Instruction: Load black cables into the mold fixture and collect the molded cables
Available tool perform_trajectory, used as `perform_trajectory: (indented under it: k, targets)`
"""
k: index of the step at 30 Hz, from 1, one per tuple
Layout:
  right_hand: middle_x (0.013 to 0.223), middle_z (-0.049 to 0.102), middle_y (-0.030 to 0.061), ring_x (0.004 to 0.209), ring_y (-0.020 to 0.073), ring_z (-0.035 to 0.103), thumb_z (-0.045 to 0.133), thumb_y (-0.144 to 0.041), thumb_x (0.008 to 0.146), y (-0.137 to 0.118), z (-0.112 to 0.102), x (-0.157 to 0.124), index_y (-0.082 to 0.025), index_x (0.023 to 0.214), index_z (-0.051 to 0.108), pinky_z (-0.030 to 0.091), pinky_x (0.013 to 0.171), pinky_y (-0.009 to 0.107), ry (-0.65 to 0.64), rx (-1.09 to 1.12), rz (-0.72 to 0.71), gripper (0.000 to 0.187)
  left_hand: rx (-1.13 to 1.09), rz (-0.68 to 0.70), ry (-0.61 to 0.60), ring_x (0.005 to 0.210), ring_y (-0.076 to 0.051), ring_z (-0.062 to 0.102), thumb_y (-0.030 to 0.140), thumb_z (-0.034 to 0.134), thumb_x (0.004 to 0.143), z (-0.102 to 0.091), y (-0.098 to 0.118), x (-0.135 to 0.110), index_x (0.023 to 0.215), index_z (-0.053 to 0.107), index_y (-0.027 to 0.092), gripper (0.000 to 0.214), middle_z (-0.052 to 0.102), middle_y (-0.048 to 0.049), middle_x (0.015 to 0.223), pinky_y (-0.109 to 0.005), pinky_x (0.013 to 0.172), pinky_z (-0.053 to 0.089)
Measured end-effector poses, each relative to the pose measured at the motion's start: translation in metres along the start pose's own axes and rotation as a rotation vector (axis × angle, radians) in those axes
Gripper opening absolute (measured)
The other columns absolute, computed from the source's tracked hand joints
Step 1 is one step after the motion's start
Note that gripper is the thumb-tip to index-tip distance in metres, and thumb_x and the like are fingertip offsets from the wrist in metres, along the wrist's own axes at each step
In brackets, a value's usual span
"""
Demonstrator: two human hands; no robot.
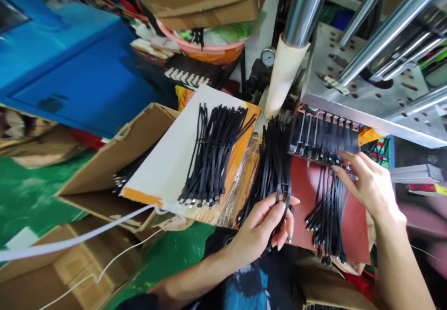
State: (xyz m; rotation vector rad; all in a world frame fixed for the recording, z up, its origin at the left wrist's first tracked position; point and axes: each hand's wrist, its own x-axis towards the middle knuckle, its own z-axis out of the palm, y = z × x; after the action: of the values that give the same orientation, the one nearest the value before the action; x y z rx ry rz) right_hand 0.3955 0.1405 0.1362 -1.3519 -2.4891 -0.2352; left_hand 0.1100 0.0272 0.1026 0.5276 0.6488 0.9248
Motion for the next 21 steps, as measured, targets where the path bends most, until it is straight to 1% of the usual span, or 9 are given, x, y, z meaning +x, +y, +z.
perform_trajectory:
  k: [2,4,7,10,12,14,17,19,21]
  targets:
    - [0.089,0.068,0.0049,0.072,0.0199,0.069,0.063,-0.043,0.106,0.018,0.012,0.012,-0.012,0.131,0.066,0.049,0.063,0.031,-0.011,-0.097,-0.054,0.040,0.034,-0.016,0.006,0.050,-0.005,0.050,0.051,0.059,0.108,-0.001,0.002,-0.003,0.123,0.067,0.015,0.040,0.063,0.0016,0.075,-0.019,0.047,0.032]
    - [0.088,0.068,0.0047,0.075,0.0200,0.069,0.060,-0.046,0.108,0.026,0.022,0.020,-0.011,0.132,0.065,0.048,0.063,0.031,-0.015,-0.146,-0.132,0.042,0.061,-0.035,0.022,0.050,-0.005,0.050,0.052,0.058,0.108,-0.003,0.003,-0.006,0.123,0.067,0.015,0.041,0.063,0.0012,0.075,-0.019,0.048,0.032]
    - [0.088,0.068,0.0037,0.074,0.0190,0.069,0.059,-0.045,0.109,0.027,0.027,0.029,-0.011,0.133,0.064,0.047,0.064,0.031,-0.021,-0.155,-0.223,0.042,0.088,-0.070,0.058,0.052,-0.006,0.051,0.052,0.057,0.109,-0.006,0.002,-0.009,0.125,0.066,0.017,0.041,0.064,0.0001,0.075,-0.019,0.050,0.034]
    - [0.090,0.069,0.0043,0.074,0.0184,0.066,0.059,-0.042,0.109,0.025,0.025,0.037,-0.011,0.131,0.063,0.045,0.064,0.032,-0.043,-0.169,-0.296,0.038,0.088,-0.089,0.082,0.054,-0.007,0.052,0.052,0.056,0.109,-0.009,0.000,-0.011,0.127,0.068,0.018,0.041,0.065,-0.0013,0.076,-0.020,0.052,0.038]
    - [0.088,0.068,0.0043,0.074,0.0187,0.065,0.059,-0.036,0.110,0.024,0.023,0.041,-0.008,0.128,0.063,0.043,0.062,0.033,-0.040,-0.219,-0.367,0.034,0.078,-0.082,0.096,0.054,-0.007,0.053,0.051,0.055,0.110,-0.009,-0.002,-0.011,0.127,0.069,0.019,0.039,0.065,-0.0012,0.075,-0.019,0.055,0.041]
    - [0.082,0.065,0.0024,0.071,0.0181,0.061,0.059,-0.025,0.109,0.022,0.023,0.044,-0.007,0.125,0.063,0.040,0.060,0.033,-0.007,-0.271,-0.422,0.025,0.060,-0.067,0.100,0.054,-0.007,0.052,0.051,0.055,0.110,-0.008,-0.002,-0.012,0.128,0.069,0.021,0.037,0.064,-0.0004,0.074,-0.019,0.054,0.041]
    - [0.079,0.064,0.0012,0.068,0.0172,0.058,0.058,-0.009,0.104,0.017,0.023,0.046,-0.008,0.121,0.066,0.037,0.058,0.033,0.020,-0.299,-0.424,0.018,0.050,-0.070,0.127,0.055,-0.007,0.051,0.050,0.055,0.110,-0.006,-0.001,-0.010,0.128,0.070,0.023,0.036,0.063,0.0002,0.072,-0.017,0.054,0.041]
    - [0.077,0.064,0.0014,0.065,0.0171,0.056,0.058,-0.004,0.102,0.013,0.021,0.047,-0.011,0.114,0.068,0.037,0.057,0.033,0.034,-0.277,-0.415,0.018,0.059,-0.077,0.137,0.056,-0.007,0.050,0.050,0.056,0.110,-0.005,0.000,-0.008,0.127,0.070,0.022,0.035,0.063,0.0000,0.072,-0.017,0.054,0.042]
    - [0.072,0.063,0.0007,0.061,0.0170,0.053,0.059,-0.002,0.100,0.008,0.015,0.046,-0.015,0.109,0.070,0.036,0.057,0.035,0.071,-0.197,-0.385,0.019,0.067,-0.076,0.140,0.056,-0.007,0.050,0.049,0.055,0.110,-0.006,-0.002,-0.007,0.127,0.069,0.021,0.035,0.063,-0.0003,0.073,-0.017,0.054,0.042]
